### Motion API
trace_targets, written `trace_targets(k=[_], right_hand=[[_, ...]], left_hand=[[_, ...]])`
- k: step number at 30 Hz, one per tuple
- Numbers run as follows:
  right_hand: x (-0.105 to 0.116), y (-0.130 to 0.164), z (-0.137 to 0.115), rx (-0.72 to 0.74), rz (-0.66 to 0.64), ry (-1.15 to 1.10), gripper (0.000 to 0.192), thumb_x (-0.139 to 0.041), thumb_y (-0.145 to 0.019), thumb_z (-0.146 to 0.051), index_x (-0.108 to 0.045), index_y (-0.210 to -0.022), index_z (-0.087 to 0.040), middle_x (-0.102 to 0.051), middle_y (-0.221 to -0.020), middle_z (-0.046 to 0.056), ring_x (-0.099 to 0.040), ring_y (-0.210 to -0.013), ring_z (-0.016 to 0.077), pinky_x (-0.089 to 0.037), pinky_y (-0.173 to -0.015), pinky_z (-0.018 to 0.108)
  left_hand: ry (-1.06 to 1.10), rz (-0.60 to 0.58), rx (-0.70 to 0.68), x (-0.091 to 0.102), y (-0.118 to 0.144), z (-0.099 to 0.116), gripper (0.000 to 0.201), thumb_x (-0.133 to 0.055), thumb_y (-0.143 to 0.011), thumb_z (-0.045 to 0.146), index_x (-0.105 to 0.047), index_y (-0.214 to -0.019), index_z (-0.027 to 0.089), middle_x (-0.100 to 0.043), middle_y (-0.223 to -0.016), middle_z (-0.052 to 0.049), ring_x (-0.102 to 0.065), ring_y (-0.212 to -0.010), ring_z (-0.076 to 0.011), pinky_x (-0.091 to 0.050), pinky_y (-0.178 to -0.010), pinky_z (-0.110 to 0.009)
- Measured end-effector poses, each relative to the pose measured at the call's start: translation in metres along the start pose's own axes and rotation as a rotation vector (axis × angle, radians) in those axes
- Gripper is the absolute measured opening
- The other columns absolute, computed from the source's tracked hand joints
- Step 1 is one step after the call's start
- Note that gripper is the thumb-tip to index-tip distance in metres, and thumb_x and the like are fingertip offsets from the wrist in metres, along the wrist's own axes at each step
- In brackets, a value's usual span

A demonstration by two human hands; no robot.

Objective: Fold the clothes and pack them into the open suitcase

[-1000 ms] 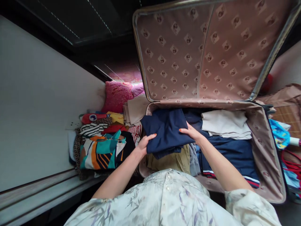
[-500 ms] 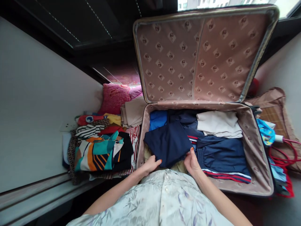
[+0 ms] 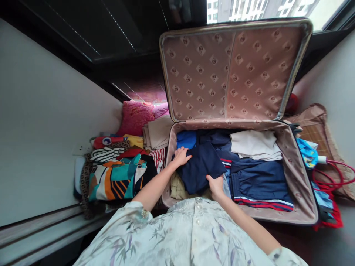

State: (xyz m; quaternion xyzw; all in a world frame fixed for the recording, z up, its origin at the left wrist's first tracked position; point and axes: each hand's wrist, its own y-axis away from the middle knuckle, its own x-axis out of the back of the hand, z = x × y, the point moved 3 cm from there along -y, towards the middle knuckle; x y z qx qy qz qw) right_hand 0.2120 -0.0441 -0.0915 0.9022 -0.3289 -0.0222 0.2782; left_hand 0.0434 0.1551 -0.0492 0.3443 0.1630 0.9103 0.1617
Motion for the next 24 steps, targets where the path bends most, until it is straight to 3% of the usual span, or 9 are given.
trace_targets(k=[3,6,8,10,12,15,18,21,24], right_hand=[[0.006,0.002,-0.011,0.035,-0.024,0.042,0.072,-0.075,-0.064,-0.036,-0.061,-0.134,-0.026,-0.074,-0.123,0.013,-0.066,-0.125,0.0347,-0.052,-0.111,0.054],[0.014,0.0,-0.029,0.013,-0.086,0.035,0.073,-0.077,-0.063,-0.034,-0.061,-0.133,-0.024,-0.072,-0.127,0.013,-0.067,-0.122,0.0342,-0.052,-0.11,0.053],[0.019,-0.008,-0.049,0.018,-0.133,0.007,0.07,-0.079,-0.063,-0.035,-0.063,-0.13,-0.023,-0.073,-0.127,0.012,-0.068,-0.119,0.0339,-0.051,-0.111,0.054],[0.023,-0.021,-0.078,0.092,-0.199,-0.009,0.066,-0.082,-0.064,-0.037,-0.065,-0.125,-0.022,-0.073,-0.125,0.011,-0.068,-0.117,0.0337,-0.05,-0.111,0.054],[0.024,-0.039,-0.117,0.237,-0.269,0.018,0.062,-0.084,-0.065,-0.041,-0.066,-0.12,-0.02,-0.074,-0.121,0.012,-0.067,-0.118,0.0337,-0.049,-0.11,0.055],[0.025,-0.069,-0.184,0.467,-0.295,0.15,0.051,-0.084,-0.067,-0.046,-0.068,-0.109,-0.021,-0.075,-0.112,0.01,-0.067,-0.111,0.0327,-0.05,-0.107,0.055],[0.022,-0.095,-0.239,0.685,-0.306,0.315,0.036,-0.082,-0.072,-0.046,-0.07,-0.101,-0.028,-0.074,-0.101,0.005,-0.068,-0.101,0.0301,-0.055,-0.099,0.05],[0.005,-0.118,-0.252,0.775,-0.424,0.422,0.027,-0.076,-0.077,-0.042,-0.07,-0.099,-0.027,-0.073,-0.1,0.005,-0.069,-0.099,0.028,-0.057,-0.096,0.045],[-0.03,-0.139,-0.219,0.73,-0.585,0.519,0.032,-0.077,-0.07,-0.031,-0.07,-0.099,-0.021,-0.074,-0.102,0.007,-0.069,-0.101,0.0294,-0.056,-0.098,0.047]], left_hand=[[-0.092,-0.11,-0.016,0.002,-0.016,-0.001,0.034,-0.091,-0.058,0.025,-0.062,-0.074,0.021,-0.071,-0.102,-0.013,-0.061,-0.123,-0.0382,-0.041,-0.112,-0.046],[-0.108,-0.248,-0.024,0.016,-0.02,0.002,0.031,-0.087,-0.054,0.018,-0.057,-0.06,0.021,-0.065,-0.07,-0.002,-0.069,-0.092,-0.0298,-0.05,-0.095,-0.036],[-0.082,-0.342,-0.097,0.029,-0.02,0.012,0.023,-0.082,-0.06,0.018,-0.059,-0.062,0.02,-0.062,-0.067,0.001,-0.066,-0.081,-0.0238,-0.051,-0.087,-0.032],[-0.036,-0.369,-0.232,0.046,-0.02,0.031,0.009,-0.073,-0.071,0.018,-0.064,-0.074,0.018,-0.066,-0.076,0.0,-0.064,-0.081,-0.0204,-0.05,-0.084,-0.03],[0.002,-0.278,-0.358,0.064,-0.023,0.052,0.012,-0.067,-0.078,0.015,-0.067,-0.09,0.016,-0.068,-0.09,-0.002,-0.062,-0.088,-0.0199,-0.049,-0.089,-0.032],[0.07,-0.061,-0.418,0.085,-0.025,0.076,0.027,-0.068,-0.079,0.011,-0.065,-0.105,0.014,-0.068,-0.103,-0.006,-0.062,-0.101,-0.0224,-0.047,-0.102,-0.038],[0.209,0.124,-0.405,0.089,-0.018,0.079,0.042,-0.07,-0.079,0.011,-0.062,-0.12,0.016,-0.068,-0.117,-0.009,-0.062,-0.116,-0.0258,-0.045,-0.111,-0.042],[0.222,0.261,-0.309,0.076,-0.009,0.056,0.048,-0.07,-0.084,0.016,-0.057,-0.13,0.02,-0.067,-0.127,-0.011,-0.061,-0.123,-0.0273,-0.045,-0.113,-0.042],[-0.028,0.304,-0.072,0.05,-0.007,0.02,0.049,-0.061,-0.091,0.015,-0.051,-0.139,0.017,-0.067,-0.129,-0.016,-0.065,-0.121,-0.0288,-0.049,-0.109,-0.043]])
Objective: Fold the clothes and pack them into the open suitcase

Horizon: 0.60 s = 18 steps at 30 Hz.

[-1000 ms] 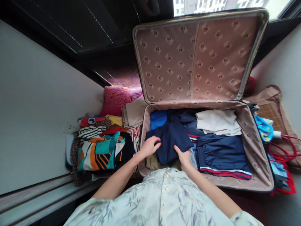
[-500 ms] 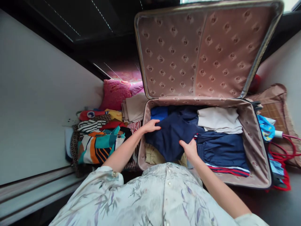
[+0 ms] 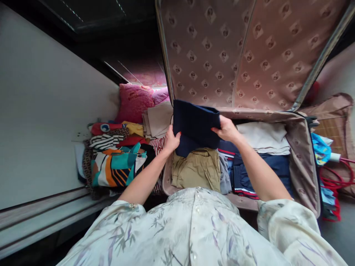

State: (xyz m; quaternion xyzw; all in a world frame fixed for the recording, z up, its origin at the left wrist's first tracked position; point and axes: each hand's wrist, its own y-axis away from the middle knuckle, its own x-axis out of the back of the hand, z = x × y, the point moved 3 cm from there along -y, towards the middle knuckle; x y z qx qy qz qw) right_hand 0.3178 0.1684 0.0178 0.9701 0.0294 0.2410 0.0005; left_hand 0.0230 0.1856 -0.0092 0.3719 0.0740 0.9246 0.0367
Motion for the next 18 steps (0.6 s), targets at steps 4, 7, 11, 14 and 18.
trace_targets(k=[4,7,11,14,18], right_hand=[[-0.067,-0.014,0.054,-0.305,0.009,0.068,0.057,-0.075,-0.067,-0.028,-0.065,-0.122,-0.015,-0.073,-0.119,0.013,-0.066,-0.115,0.0339,-0.051,-0.105,0.052],[-0.089,-0.013,0.087,-0.536,0.213,0.044,0.087,-0.074,-0.073,-0.042,-0.044,-0.148,-0.011,-0.06,-0.141,0.021,-0.057,-0.133,0.0354,-0.046,-0.112,0.051],[-0.092,-0.009,0.103,-0.317,0.147,0.022,0.116,-0.08,-0.069,-0.047,-0.021,-0.162,-0.012,-0.037,-0.162,0.023,-0.039,-0.149,0.0357,-0.035,-0.122,0.052],[-0.09,-0.001,0.103,-0.108,0.111,0.101,0.108,-0.072,-0.077,-0.041,-0.016,-0.164,-0.014,-0.029,-0.167,0.02,-0.031,-0.154,0.0338,-0.029,-0.125,0.053],[-0.102,0.001,0.106,-0.146,0.16,0.201,0.085,-0.056,-0.089,-0.038,-0.021,-0.162,-0.012,-0.041,-0.158,0.022,-0.042,-0.147,0.0337,-0.037,-0.12,0.053]], left_hand=[[-0.429,-0.152,0.209,-0.04,0.005,-0.03,0.054,-0.054,-0.094,0.007,-0.044,-0.147,0.011,-0.071,-0.119,-0.022,-0.07,-0.114,-0.0316,-0.054,-0.098,-0.041],[-0.587,-0.195,0.208,-0.056,0.002,-0.036,0.051,-0.048,-0.096,0.005,-0.046,-0.146,0.014,-0.069,-0.126,-0.022,-0.071,-0.113,-0.0292,-0.054,-0.096,-0.037],[-0.633,-0.113,0.056,-0.056,-0.001,-0.037,0.048,-0.036,-0.1,0.006,-0.048,-0.146,0.015,-0.063,-0.137,-0.02,-0.07,-0.113,-0.0266,-0.055,-0.094,-0.034],[-0.67,-0.06,-0.086,-0.05,0.002,-0.038,0.051,-0.029,-0.101,0.007,-0.05,-0.147,0.014,-0.062,-0.135,-0.018,-0.068,-0.113,-0.0269,-0.056,-0.091,-0.034],[-0.842,-0.137,-0.138,-0.056,0.0,-0.043,0.059,-0.028,-0.1,0.007,-0.047,-0.154,0.024,-0.056,-0.138,-0.018,-0.066,-0.109,-0.0275,-0.058,-0.085,-0.035]])
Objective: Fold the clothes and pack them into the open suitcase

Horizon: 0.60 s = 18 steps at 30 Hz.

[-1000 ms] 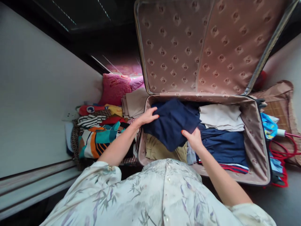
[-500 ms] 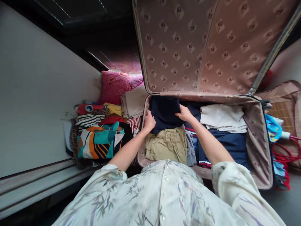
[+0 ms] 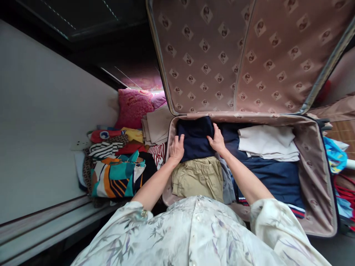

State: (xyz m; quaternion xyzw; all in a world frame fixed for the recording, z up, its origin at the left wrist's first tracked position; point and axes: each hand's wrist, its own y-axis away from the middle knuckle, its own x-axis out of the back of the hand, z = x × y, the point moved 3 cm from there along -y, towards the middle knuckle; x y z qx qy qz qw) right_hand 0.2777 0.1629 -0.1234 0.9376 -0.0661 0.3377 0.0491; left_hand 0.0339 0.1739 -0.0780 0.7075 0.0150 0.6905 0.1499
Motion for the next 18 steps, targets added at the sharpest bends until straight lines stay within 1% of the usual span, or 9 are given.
trace_targets(k=[4,7,9,10,12,14,15,16,18], right_hand=[[-0.015,-0.003,-0.001,-0.194,-0.024,0.09,0.073,-0.045,-0.096,-0.042,-0.029,-0.158,-0.007,-0.055,-0.138,0.027,-0.059,-0.124,0.0385,-0.05,-0.102,0.055],[-0.01,0.003,-0.01,-0.191,-0.003,0.204,0.068,-0.036,-0.101,-0.042,-0.029,-0.159,-0.005,-0.055,-0.137,0.029,-0.061,-0.118,0.0392,-0.051,-0.094,0.053],[0.0,0.012,-0.025,-0.095,0.033,0.34,0.068,-0.037,-0.102,-0.041,-0.029,-0.16,-0.007,-0.05,-0.145,0.031,-0.057,-0.125,0.0411,-0.048,-0.098,0.055],[0.004,0.017,-0.034,0.002,0.041,0.411,0.067,-0.04,-0.102,-0.04,-0.03,-0.161,-0.01,-0.045,-0.151,0.031,-0.052,-0.131,0.0421,-0.044,-0.102,0.056],[0.006,0.025,-0.055,0.282,0.006,0.509,0.065,-0.048,-0.1,-0.036,-0.034,-0.162,-0.021,-0.034,-0.164,0.022,-0.037,-0.146,0.041,-0.033,-0.112,0.057],[0.002,0.027,-0.067,0.525,-0.079,0.545,0.064,-0.052,-0.098,-0.031,-0.037,-0.161,-0.034,-0.026,-0.171,0.01,-0.024,-0.155,0.0364,-0.023,-0.119,0.054],[0.0,0.025,-0.067,0.581,-0.12,0.555,0.065,-0.053,-0.098,-0.031,-0.037,-0.16,-0.038,-0.024,-0.172,0.007,-0.021,-0.156,0.0347,-0.021,-0.121,0.053],[-0.003,0.021,-0.062,0.585,-0.152,0.569,0.064,-0.053,-0.098,-0.032,-0.038,-0.16,-0.039,-0.024,-0.172,0.005,-0.02,-0.156,0.0343,-0.02,-0.121,0.053],[-0.007,0.01,-0.042,0.471,-0.174,0.613,0.061,-0.052,-0.099,-0.039,-0.039,-0.159,-0.038,-0.025,-0.172,0.007,-0.023,-0.155,0.0367,-0.023,-0.119,0.056]], left_hand=[[-0.098,-0.122,0.034,-0.014,-0.015,0.007,0.063,-0.028,-0.098,0.004,-0.044,-0.156,0.024,-0.052,-0.141,-0.02,-0.064,-0.11,-0.0283,-0.06,-0.081,-0.037],[-0.083,-0.119,0.057,-0.016,-0.019,0.011,0.065,-0.029,-0.098,0.002,-0.037,-0.16,0.02,-0.049,-0.145,-0.023,-0.062,-0.115,-0.0293,-0.061,-0.084,-0.039],[-0.077,-0.084,0.059,-0.012,-0.014,0.014,0.065,-0.031,-0.098,0.003,-0.036,-0.16,0.017,-0.04,-0.156,-0.025,-0.055,-0.129,-0.0337,-0.059,-0.093,-0.044],[-0.075,-0.054,0.041,-0.009,-0.01,0.017,0.063,-0.034,-0.099,0.006,-0.036,-0.161,0.016,-0.033,-0.162,-0.025,-0.048,-0.138,-0.0367,-0.055,-0.101,-0.048],[-0.057,0.02,-0.058,-0.003,-0.001,0.026,0.061,-0.041,-0.102,0.019,-0.033,-0.163,0.016,-0.019,-0.17,-0.021,-0.027,-0.152,-0.041,-0.041,-0.116,-0.057],[-0.016,0.061,-0.203,-0.001,0.004,0.034,0.069,-0.049,-0.103,0.039,-0.027,-0.166,0.022,-0.01,-0.174,-0.015,-0.008,-0.158,-0.0427,-0.026,-0.123,-0.063],[0.006,0.053,-0.257,-0.003,0.004,0.036,0.075,-0.052,-0.101,0.049,-0.025,-0.166,0.026,-0.007,-0.174,-0.012,-0.002,-0.158,-0.0442,-0.021,-0.123,-0.067],[0.025,0.027,-0.292,-0.006,0.002,0.036,0.079,-0.054,-0.098,0.057,-0.024,-0.166,0.029,-0.005,-0.175,-0.011,0.001,-0.158,-0.0462,-0.018,-0.122,-0.071],[0.046,-0.045,-0.31,-0.016,-0.007,0.03,0.084,-0.056,-0.094,0.064,-0.025,-0.166,0.034,-0.002,-0.175,-0.01,0.002,-0.157,-0.0495,-0.015,-0.12,-0.075]])
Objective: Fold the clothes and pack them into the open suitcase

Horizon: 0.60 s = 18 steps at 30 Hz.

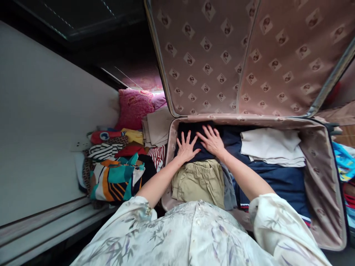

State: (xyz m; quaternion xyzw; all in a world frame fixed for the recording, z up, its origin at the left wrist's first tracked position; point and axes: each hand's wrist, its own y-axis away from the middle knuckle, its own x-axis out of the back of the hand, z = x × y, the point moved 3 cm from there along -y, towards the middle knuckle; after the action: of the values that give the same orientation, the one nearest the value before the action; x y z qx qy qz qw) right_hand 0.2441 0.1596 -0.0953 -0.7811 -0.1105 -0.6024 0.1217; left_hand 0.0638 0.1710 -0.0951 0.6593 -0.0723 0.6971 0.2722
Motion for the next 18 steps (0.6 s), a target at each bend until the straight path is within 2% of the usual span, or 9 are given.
trace_targets(k=[2,4,7,10,11,13,15,16,18], right_hand=[[-0.014,0.001,0.02,-0.149,-0.037,0.033,0.06,-0.049,-0.1,-0.047,-0.041,-0.159,-0.036,-0.028,-0.169,0.012,-0.026,-0.152,0.0405,-0.028,-0.115,0.058],[-0.022,0.005,0.031,-0.235,-0.048,0.068,0.06,-0.047,-0.101,-0.052,-0.042,-0.159,-0.034,-0.031,-0.167,0.016,-0.028,-0.151,0.0432,-0.032,-0.112,0.058],[-0.016,0.011,0.024,-0.246,-0.029,0.109,0.062,-0.047,-0.101,-0.051,-0.042,-0.159,-0.031,-0.031,-0.167,0.019,-0.026,-0.151,0.0461,-0.031,-0.112,0.062],[-0.006,0.017,0.002,-0.184,0.013,0.095,0.065,-0.052,-0.099,-0.047,-0.039,-0.16,-0.029,-0.023,-0.17,0.019,-0.017,-0.155,0.0456,-0.026,-0.115,0.064],[-0.005,0.02,-0.005,-0.144,0.012,0.077,0.065,-0.053,-0.099,-0.047,-0.039,-0.16,-0.031,-0.02,-0.171,0.017,-0.015,-0.156,0.0442,-0.025,-0.117,0.064],[-0.009,0.024,-0.015,-0.071,-0.023,0.036,0.061,-0.055,-0.098,-0.048,-0.043,-0.158,-0.037,-0.018,-0.173,0.012,-0.014,-0.157,0.0422,-0.024,-0.118,0.063],[-0.02,0.026,-0.016,-0.051,-0.072,0.014,0.057,-0.055,-0.098,-0.05,-0.048,-0.154,-0.04,-0.019,-0.173,0.009,-0.016,-0.157,0.042,-0.026,-0.117,0.064],[-0.025,0.026,-0.015,-0.056,-0.092,0.011,0.057,-0.055,-0.097,-0.051,-0.05,-0.153,-0.041,-0.019,-0.173,0.009,-0.016,-0.157,0.0422,-0.026,-0.117,0.065],[-0.035,0.026,-0.009,-0.066,-0.119,0.022,0.057,-0.055,-0.097,-0.052,-0.05,-0.152,-0.041,-0.018,-0.173,0.009,-0.017,-0.157,0.042,-0.027,-0.117,0.065]], left_hand=[[0.008,-0.054,0.017,-0.01,-0.007,-0.011,0.084,-0.057,-0.093,0.066,-0.027,-0.165,0.036,-0.002,-0.175,-0.011,0.001,-0.157,-0.05,-0.013,-0.12,-0.075],[0.004,-0.074,0.032,-0.017,-0.011,-0.018,0.083,-0.057,-0.093,0.067,-0.027,-0.164,0.037,-0.002,-0.175,-0.01,0.0,-0.157,-0.0487,-0.011,-0.121,-0.072],[0.006,-0.084,0.046,-0.018,-0.012,-0.015,0.085,-0.057,-0.092,0.069,-0.027,-0.164,0.037,-0.005,-0.175,-0.011,-0.002,-0.158,-0.0483,-0.012,-0.122,-0.072],[0.025,-0.051,0.047,-0.005,-0.005,-0.006,0.08,-0.062,-0.092,0.06,-0.037,-0.162,0.03,-0.015,-0.172,-0.017,-0.009,-0.157,-0.0489,-0.014,-0.121,-0.073],[0.051,-0.017,0.032,0.004,-0.001,-0.005,0.072,-0.062,-0.095,0.053,-0.044,-0.159,0.026,-0.021,-0.171,-0.019,-0.015,-0.156,-0.0473,-0.018,-0.121,-0.071],[0.169,0.078,-0.018,0.026,0.005,-0.011,0.049,-0.054,-0.101,0.036,-0.059,-0.147,0.021,-0.04,-0.162,-0.019,-0.037,-0.15,-0.0381,-0.031,-0.121,-0.06],[0.345,0.213,0.009,0.054,0.005,-0.038,0.039,-0.043,-0.104,0.024,-0.068,-0.133,0.02,-0.06,-0.144,-0.016,-0.058,-0.133,-0.0263,-0.045,-0.115,-0.044],[0.431,0.28,0.084,0.067,0.003,-0.059,0.039,-0.039,-0.104,0.022,-0.07,-0.129,0.02,-0.067,-0.133,-0.014,-0.064,-0.123,-0.0224,-0.049,-0.11,-0.038],[0.528,0.38,0.372,0.086,-0.006,-0.114,0.036,-0.041,-0.104,0.02,-0.071,-0.124,0.018,-0.071,-0.123,-0.013,-0.067,-0.115,-0.0204,-0.052,-0.105,-0.034]])
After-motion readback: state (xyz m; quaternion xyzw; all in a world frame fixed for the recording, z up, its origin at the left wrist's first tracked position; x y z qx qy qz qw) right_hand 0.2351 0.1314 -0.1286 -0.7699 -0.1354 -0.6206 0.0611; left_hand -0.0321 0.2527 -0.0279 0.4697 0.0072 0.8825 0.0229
